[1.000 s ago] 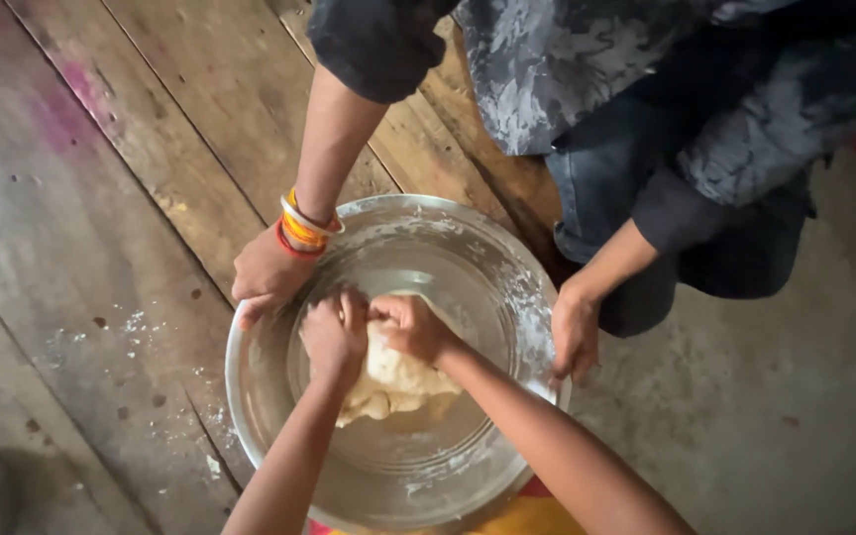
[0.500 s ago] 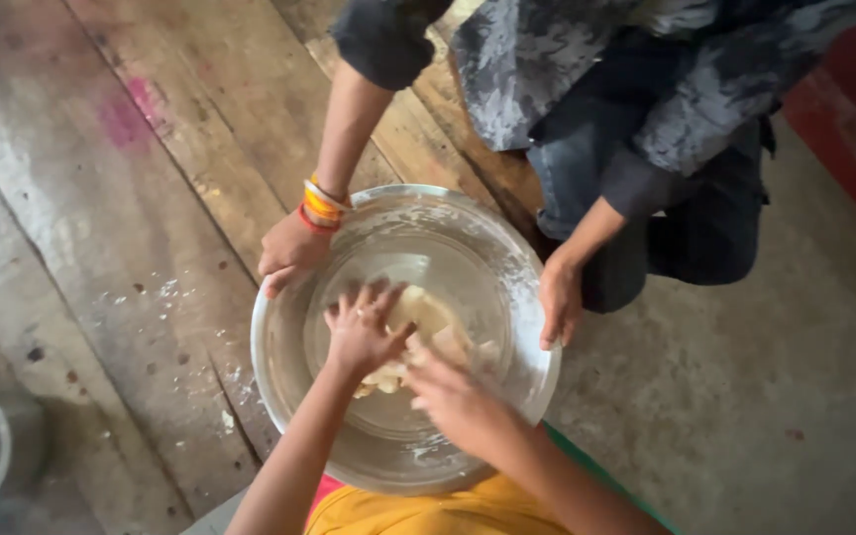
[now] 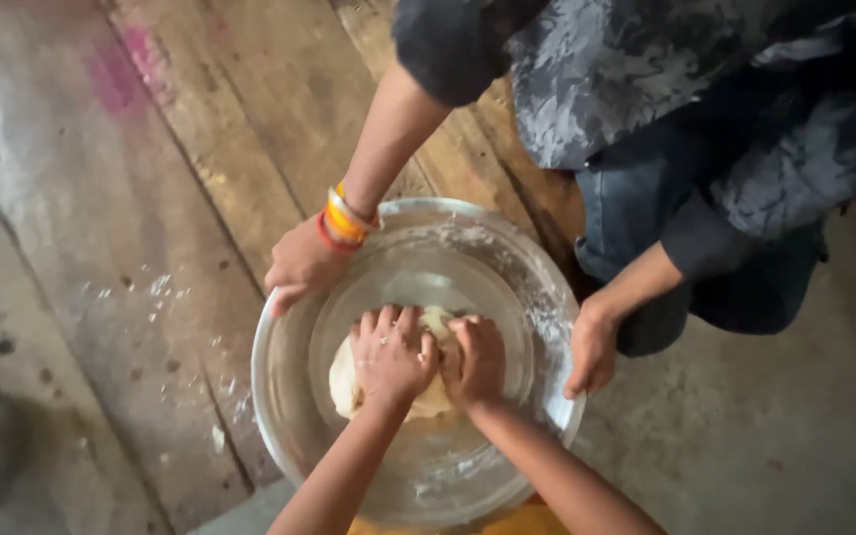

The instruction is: Knead dough in a large metal bowl on a wooden surface.

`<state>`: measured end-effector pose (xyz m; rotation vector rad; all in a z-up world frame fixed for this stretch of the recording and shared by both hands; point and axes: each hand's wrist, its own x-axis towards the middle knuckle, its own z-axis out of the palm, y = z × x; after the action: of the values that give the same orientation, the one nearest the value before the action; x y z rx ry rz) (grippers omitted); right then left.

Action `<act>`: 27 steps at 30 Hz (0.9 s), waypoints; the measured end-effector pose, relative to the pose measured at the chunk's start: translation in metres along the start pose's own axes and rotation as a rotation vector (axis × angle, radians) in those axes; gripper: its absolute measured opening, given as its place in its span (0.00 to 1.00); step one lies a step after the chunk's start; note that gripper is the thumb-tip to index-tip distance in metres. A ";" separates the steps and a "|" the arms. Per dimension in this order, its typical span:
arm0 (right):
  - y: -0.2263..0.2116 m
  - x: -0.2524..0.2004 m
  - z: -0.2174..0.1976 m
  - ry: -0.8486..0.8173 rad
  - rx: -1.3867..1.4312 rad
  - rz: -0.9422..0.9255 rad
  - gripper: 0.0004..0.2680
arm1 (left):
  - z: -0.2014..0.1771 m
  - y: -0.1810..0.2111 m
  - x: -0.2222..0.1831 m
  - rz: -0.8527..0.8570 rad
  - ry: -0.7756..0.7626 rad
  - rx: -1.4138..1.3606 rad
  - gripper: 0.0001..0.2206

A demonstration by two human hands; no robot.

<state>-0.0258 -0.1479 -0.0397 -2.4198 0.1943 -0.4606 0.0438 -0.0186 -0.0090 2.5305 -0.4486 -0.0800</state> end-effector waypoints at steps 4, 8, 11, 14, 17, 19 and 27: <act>0.024 0.014 0.017 -0.008 -0.044 0.063 0.10 | 0.042 -0.027 0.027 -0.021 -0.057 0.081 0.16; 0.057 0.035 0.043 -0.099 -0.154 0.139 0.10 | 0.050 -0.031 0.067 -0.123 -0.169 0.137 0.21; 0.073 0.051 0.058 -0.080 -0.275 0.140 0.11 | 0.053 -0.030 0.088 -0.168 -0.063 0.113 0.22; 0.062 0.048 0.045 -0.068 -0.326 0.134 0.12 | 0.059 -0.031 0.077 -0.101 0.011 0.173 0.23; 0.025 0.032 0.005 -0.096 -0.215 0.027 0.10 | 0.037 -0.023 0.047 -0.158 0.014 0.116 0.21; -0.013 0.004 -0.029 -0.115 -0.148 -0.072 0.08 | 0.001 -0.007 0.009 0.215 0.137 -0.002 0.09; -0.060 -0.113 -0.100 -0.119 -0.227 -0.238 0.12 | -0.082 0.015 -0.127 0.244 0.039 -0.243 0.12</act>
<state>-0.1663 -0.1314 0.0393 -2.6985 -0.1006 -0.4165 -0.0677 0.0546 0.0632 2.2191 -0.6843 0.0076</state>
